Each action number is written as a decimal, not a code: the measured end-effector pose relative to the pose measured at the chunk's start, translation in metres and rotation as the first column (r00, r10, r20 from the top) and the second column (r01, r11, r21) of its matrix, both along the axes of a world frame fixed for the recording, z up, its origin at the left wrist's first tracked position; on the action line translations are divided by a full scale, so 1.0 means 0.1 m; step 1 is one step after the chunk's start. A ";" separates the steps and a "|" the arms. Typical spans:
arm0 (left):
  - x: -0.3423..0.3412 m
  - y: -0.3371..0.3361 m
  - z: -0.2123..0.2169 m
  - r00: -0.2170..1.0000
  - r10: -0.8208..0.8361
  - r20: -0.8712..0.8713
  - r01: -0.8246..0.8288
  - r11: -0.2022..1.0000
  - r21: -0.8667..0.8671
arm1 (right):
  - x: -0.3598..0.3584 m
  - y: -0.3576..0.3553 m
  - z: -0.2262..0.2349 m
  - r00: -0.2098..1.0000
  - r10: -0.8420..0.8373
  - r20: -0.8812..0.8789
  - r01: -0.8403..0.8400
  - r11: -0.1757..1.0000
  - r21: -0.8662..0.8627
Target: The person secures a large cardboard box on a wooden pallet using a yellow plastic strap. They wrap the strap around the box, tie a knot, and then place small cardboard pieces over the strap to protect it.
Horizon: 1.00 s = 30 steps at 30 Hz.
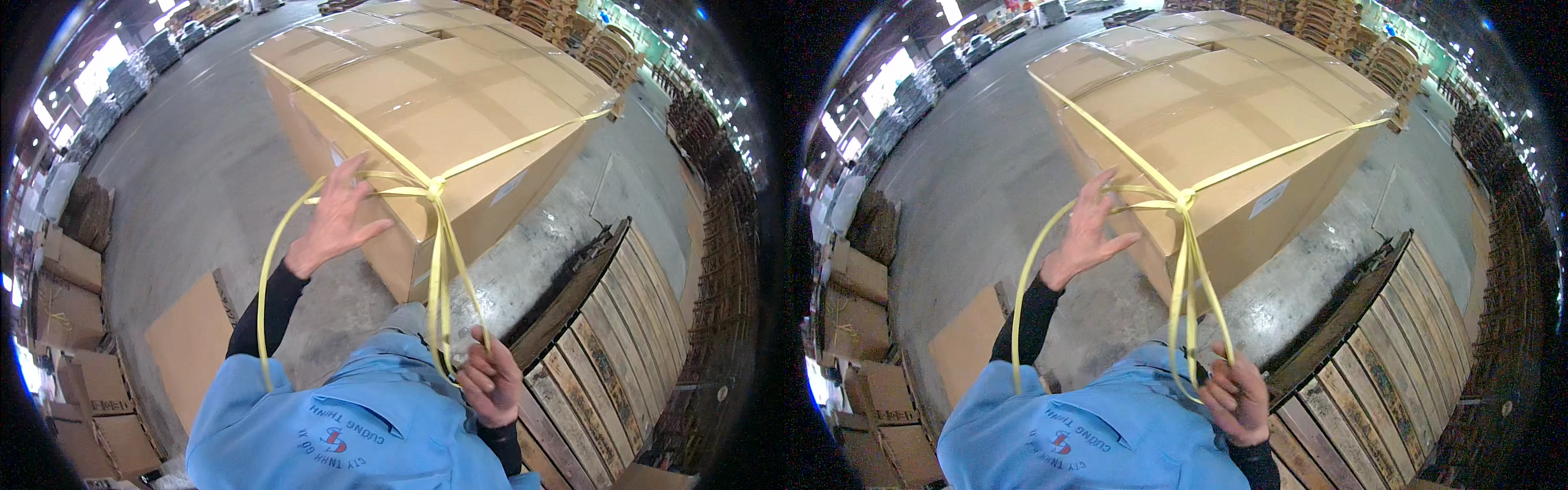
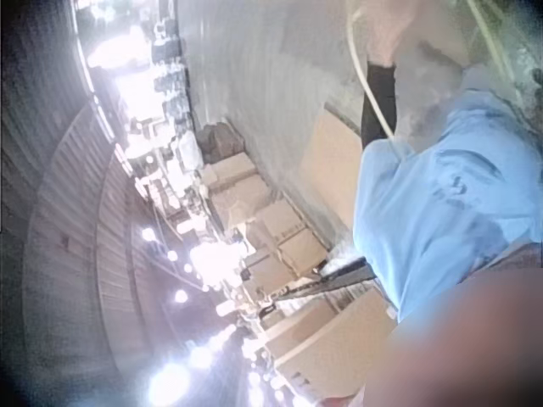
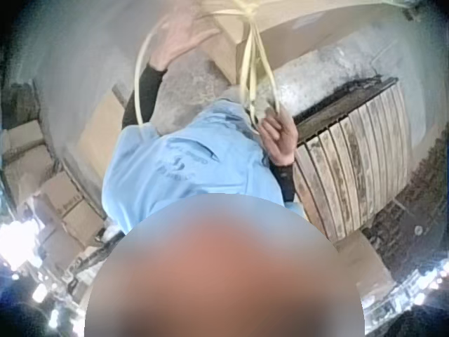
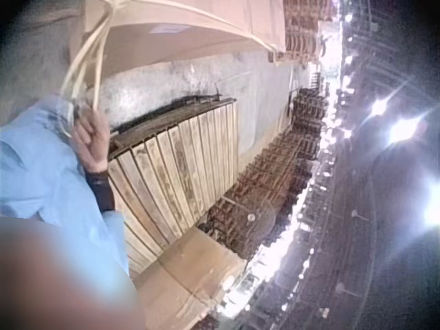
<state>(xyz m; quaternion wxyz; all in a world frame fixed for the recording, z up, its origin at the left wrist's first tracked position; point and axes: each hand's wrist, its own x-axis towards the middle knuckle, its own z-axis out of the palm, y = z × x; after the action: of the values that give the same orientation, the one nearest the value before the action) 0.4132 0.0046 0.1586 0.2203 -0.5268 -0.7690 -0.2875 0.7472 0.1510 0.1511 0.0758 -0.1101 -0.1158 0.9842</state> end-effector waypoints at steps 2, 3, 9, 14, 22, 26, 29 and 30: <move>0.07 0.20 0.10 0.989 -0.133 -0.061 0.131 0.990 -0.047 | 0.25 -0.09 -0.01 0.994 -0.105 -0.008 0.104 0.994 -0.044; 0.11 0.32 0.13 0.974 -0.200 -0.102 0.187 0.974 -0.127 | 0.32 -0.17 -0.04 0.995 -0.094 0.024 0.092 0.991 0.095; 0.26 0.49 0.21 0.945 -0.328 0.009 0.305 0.866 -0.396 | 0.57 -0.63 -0.26 0.989 -0.123 0.076 0.070 0.868 0.492; 0.25 0.30 0.26 0.896 -0.440 0.065 0.433 0.828 -0.357 | 0.71 -0.85 -0.40 0.990 -0.139 -0.008 0.125 0.861 0.494; 0.46 0.14 -0.10 0.945 -0.327 -0.019 0.318 0.929 -0.190 | 0.92 -1.09 -0.71 0.982 -0.174 -0.078 0.186 0.800 0.570; 0.55 0.05 -0.23 0.963 -0.257 -0.084 0.240 0.956 -0.171 | 1.01 -1.20 -0.84 0.981 -0.167 -0.103 0.196 0.799 0.569; 0.58 0.01 -0.40 0.986 -0.147 -0.080 0.136 0.982 -0.130 | 1.06 -1.30 -0.95 0.975 -0.201 -0.089 0.215 0.787 0.579; 0.60 -0.01 -0.48 0.992 -0.107 -0.067 0.099 0.988 -0.115 | 1.07 -1.34 -1.00 0.975 -0.200 -0.100 0.222 0.796 0.564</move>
<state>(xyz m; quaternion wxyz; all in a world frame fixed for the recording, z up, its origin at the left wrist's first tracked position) 0.4728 0.0036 0.1103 0.2033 -0.5872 -0.7471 -0.2358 0.8540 0.0167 0.0512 0.2164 -0.0771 -0.3909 0.8913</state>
